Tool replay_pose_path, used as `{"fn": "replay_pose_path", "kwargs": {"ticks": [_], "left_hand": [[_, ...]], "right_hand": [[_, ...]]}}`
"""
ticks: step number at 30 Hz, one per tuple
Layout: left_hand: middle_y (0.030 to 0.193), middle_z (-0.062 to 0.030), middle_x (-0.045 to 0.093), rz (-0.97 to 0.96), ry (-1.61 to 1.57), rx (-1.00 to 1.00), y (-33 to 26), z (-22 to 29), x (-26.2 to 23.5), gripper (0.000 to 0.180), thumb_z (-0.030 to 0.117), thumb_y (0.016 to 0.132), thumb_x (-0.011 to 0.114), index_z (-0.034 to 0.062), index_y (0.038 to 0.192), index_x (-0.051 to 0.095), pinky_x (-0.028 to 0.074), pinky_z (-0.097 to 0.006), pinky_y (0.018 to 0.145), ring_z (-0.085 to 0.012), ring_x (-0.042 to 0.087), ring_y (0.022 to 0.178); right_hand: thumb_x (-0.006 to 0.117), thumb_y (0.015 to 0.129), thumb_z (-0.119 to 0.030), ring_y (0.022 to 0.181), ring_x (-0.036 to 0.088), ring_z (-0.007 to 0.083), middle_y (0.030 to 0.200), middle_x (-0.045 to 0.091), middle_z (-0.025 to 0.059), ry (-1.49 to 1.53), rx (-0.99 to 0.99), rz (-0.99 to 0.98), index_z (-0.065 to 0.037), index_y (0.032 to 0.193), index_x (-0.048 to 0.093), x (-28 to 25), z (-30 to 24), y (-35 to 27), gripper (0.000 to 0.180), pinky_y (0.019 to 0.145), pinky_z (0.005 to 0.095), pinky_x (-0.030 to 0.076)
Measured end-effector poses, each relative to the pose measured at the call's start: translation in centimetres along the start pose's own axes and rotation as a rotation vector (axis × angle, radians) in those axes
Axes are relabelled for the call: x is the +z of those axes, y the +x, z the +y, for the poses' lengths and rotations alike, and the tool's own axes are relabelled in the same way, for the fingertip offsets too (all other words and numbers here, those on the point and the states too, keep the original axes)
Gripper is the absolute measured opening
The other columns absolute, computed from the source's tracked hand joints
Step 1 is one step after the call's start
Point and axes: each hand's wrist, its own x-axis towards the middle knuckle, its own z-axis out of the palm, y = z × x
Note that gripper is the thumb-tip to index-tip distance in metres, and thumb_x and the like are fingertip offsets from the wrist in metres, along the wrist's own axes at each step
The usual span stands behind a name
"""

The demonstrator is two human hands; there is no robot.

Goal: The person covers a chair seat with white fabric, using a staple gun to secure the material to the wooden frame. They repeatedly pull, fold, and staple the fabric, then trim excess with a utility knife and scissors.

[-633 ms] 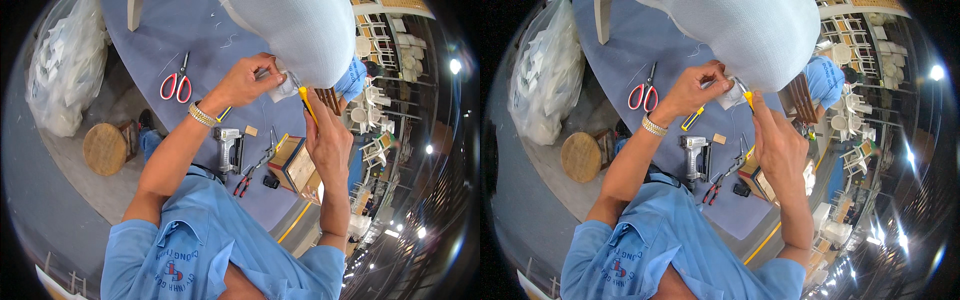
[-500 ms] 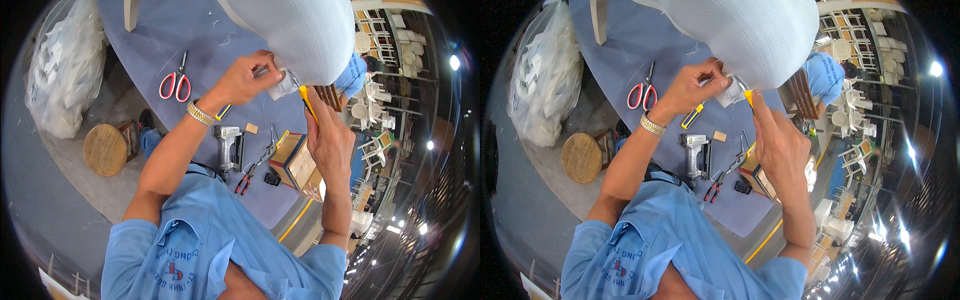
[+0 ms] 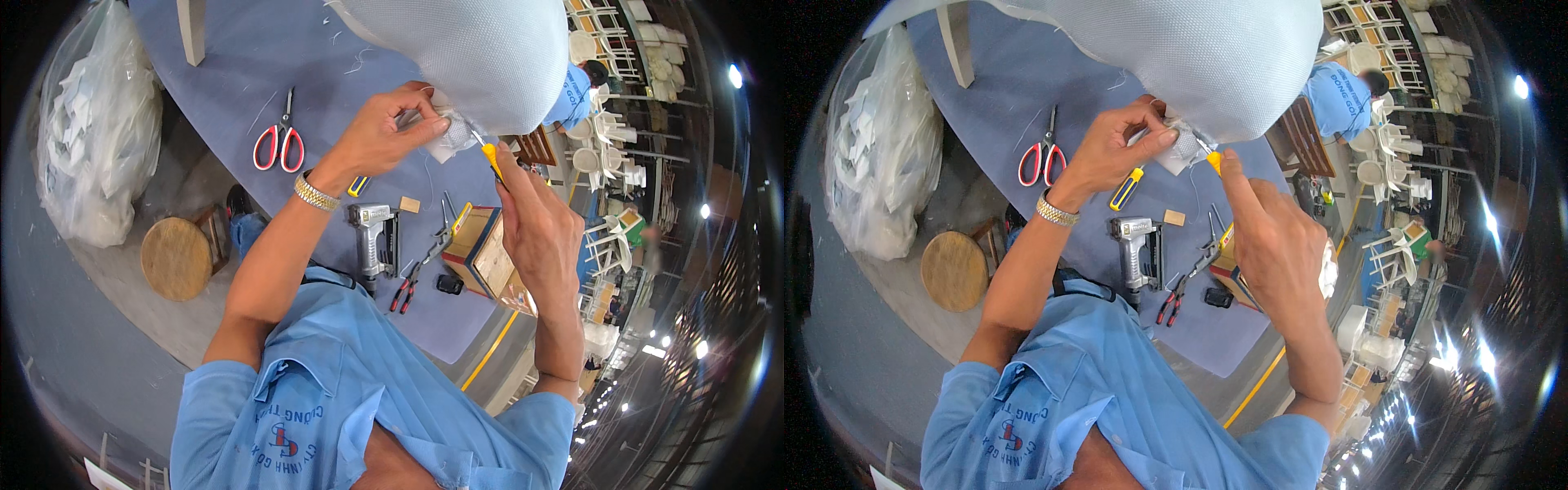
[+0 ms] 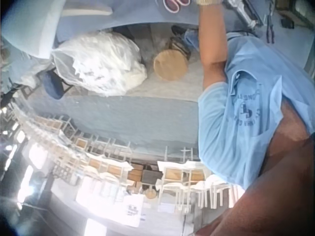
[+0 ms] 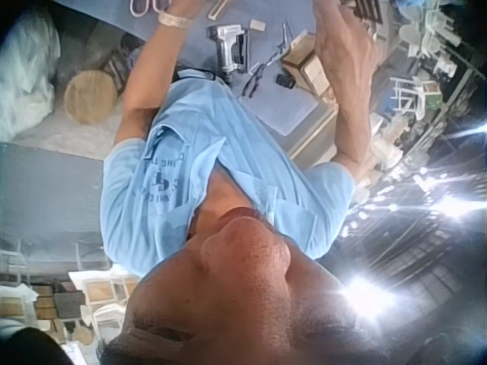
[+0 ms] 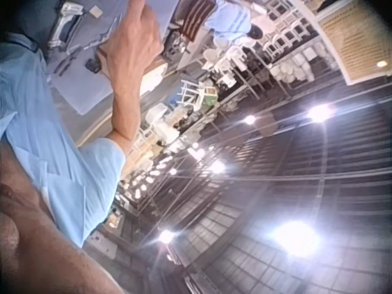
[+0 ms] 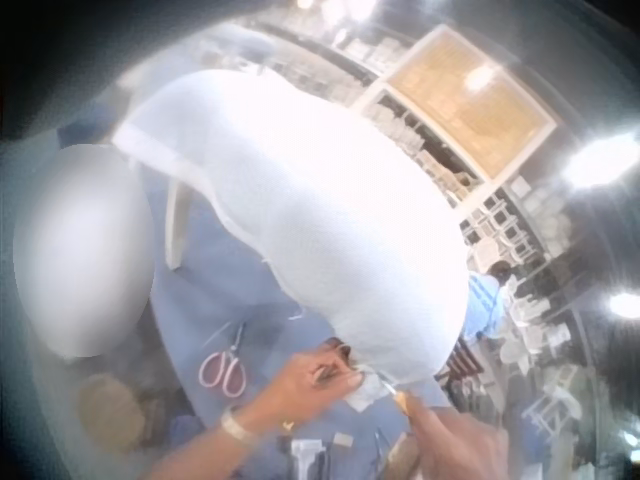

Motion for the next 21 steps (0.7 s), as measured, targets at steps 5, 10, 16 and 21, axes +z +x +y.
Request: {"fn": "replay_pose_path", "kwargs": {"ticks": [5, 10, 16, 21], "left_hand": [[0.105, -0.0078, 0.061, -0.003, -0.01, 0.004, -0.2, -0.4, 0.0, 0.017, 0.014, 0.093, 0.072, -0.0004, 0.086, 0.067, 0.043, -0.029, 0.094, -0.0151, 0.055, 0.107], [0.108, -0.0094, 0.063, -0.032, -0.024, 0.056, -0.1, -0.7, -0.2, 0.018, 0.018, 0.09, 0.074, 0.0015, 0.086, 0.067, 0.044, -0.031, 0.091, -0.0173, 0.057, 0.103], [0.107, -0.0117, 0.063, 0.018, 0.14, 0.05, 0.2, 0.7, 0.7, 0.025, 0.025, 0.087, 0.077, 0.004, 0.085, 0.065, 0.046, -0.033, 0.088, -0.022, 0.059, 0.101], [0.108, -0.0133, 0.062, 0.083, 0.232, 0.188, -0.3, -0.1, 1.4, 0.025, 0.023, 0.087, 0.076, 0.0042, 0.084, 0.06, 0.046, -0.035, 0.089, -0.0258, 0.059, 0.103]], "right_hand": [[0.062, 0.08, 0.0, 0.064, 0.063, 0.0215, 0.086, 0.065, 0.0047, -0.072, -0.03, -0.032, -0.012, 0.133, 0.06, -0.3, 0.3, -0.5, 0.055, 0.055, 0.036, 0.05], [0.062, 0.079, -0.002, 0.062, 0.062, 0.0207, 0.087, 0.065, 0.0033, -0.096, -0.036, -0.007, -0.014, 0.133, 0.06, -0.2, 0.5, -0.7, 0.055, 0.053, 0.0348, 0.048], [0.066, 0.088, -0.006, 0.07, 0.066, 0.0279, 0.09, 0.069, 0.0084, 0.019, 0.065, -0.033, -0.013, 0.132, 0.06, 0.2, 0.3, -0.5, 0.045, 0.06, 0.0381, 0.051], [0.066, 0.089, -0.01, 0.073, 0.068, 0.0322, 0.091, 0.069, 0.0105, 0.114, 0.071, -0.055, -0.012, 0.133, 0.055, 1.3, 0.9, -0.5, 0.045, 0.062, 0.0396, 0.053]]}}
